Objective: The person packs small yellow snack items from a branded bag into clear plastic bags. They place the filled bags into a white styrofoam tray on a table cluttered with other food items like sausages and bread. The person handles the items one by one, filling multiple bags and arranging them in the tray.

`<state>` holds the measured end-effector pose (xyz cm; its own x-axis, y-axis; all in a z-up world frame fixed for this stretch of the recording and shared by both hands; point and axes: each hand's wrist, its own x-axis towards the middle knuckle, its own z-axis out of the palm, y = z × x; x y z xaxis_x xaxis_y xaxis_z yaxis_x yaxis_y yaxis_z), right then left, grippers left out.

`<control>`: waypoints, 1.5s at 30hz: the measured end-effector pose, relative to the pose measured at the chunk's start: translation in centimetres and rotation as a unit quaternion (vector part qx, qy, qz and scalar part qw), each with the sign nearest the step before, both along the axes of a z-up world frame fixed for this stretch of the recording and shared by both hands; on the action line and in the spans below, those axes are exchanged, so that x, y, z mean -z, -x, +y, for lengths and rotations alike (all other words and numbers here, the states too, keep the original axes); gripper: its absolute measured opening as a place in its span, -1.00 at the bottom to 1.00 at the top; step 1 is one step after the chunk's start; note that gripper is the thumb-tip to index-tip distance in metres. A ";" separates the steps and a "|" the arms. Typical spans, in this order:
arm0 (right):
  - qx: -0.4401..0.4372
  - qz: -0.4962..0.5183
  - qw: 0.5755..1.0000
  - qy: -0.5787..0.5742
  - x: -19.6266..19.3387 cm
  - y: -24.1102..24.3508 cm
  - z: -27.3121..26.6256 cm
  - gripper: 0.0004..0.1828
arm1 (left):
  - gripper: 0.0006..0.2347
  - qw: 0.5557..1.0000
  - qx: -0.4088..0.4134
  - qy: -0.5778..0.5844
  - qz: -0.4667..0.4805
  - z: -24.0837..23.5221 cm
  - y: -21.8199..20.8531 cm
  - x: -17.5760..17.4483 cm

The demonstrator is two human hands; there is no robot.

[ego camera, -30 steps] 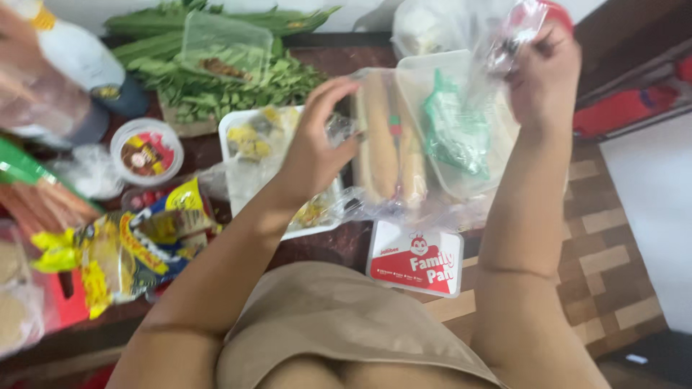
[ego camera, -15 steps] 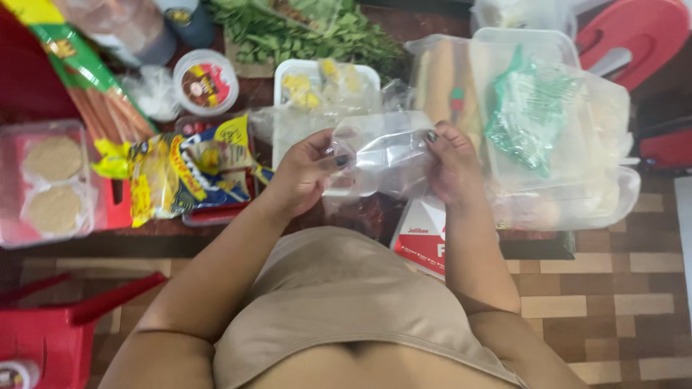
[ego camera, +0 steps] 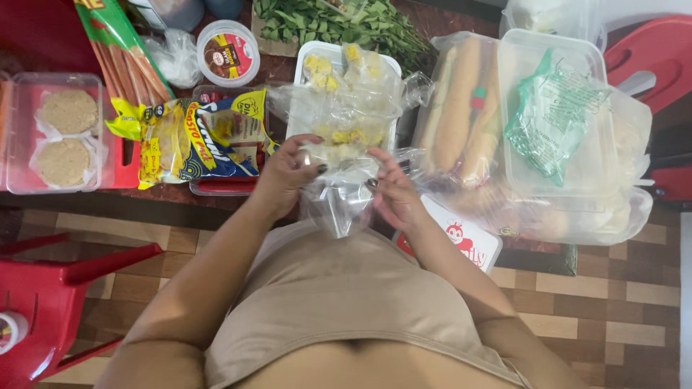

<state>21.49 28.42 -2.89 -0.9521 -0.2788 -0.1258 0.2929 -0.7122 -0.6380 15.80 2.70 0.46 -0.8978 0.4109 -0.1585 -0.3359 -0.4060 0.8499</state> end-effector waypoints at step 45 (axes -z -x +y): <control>-0.117 0.045 0.988 0.086 1.4 8.6 -15.5 -0.64 | -0.52 0.990 0.009 -0.125 0.067 -20.7 6.6 -12.6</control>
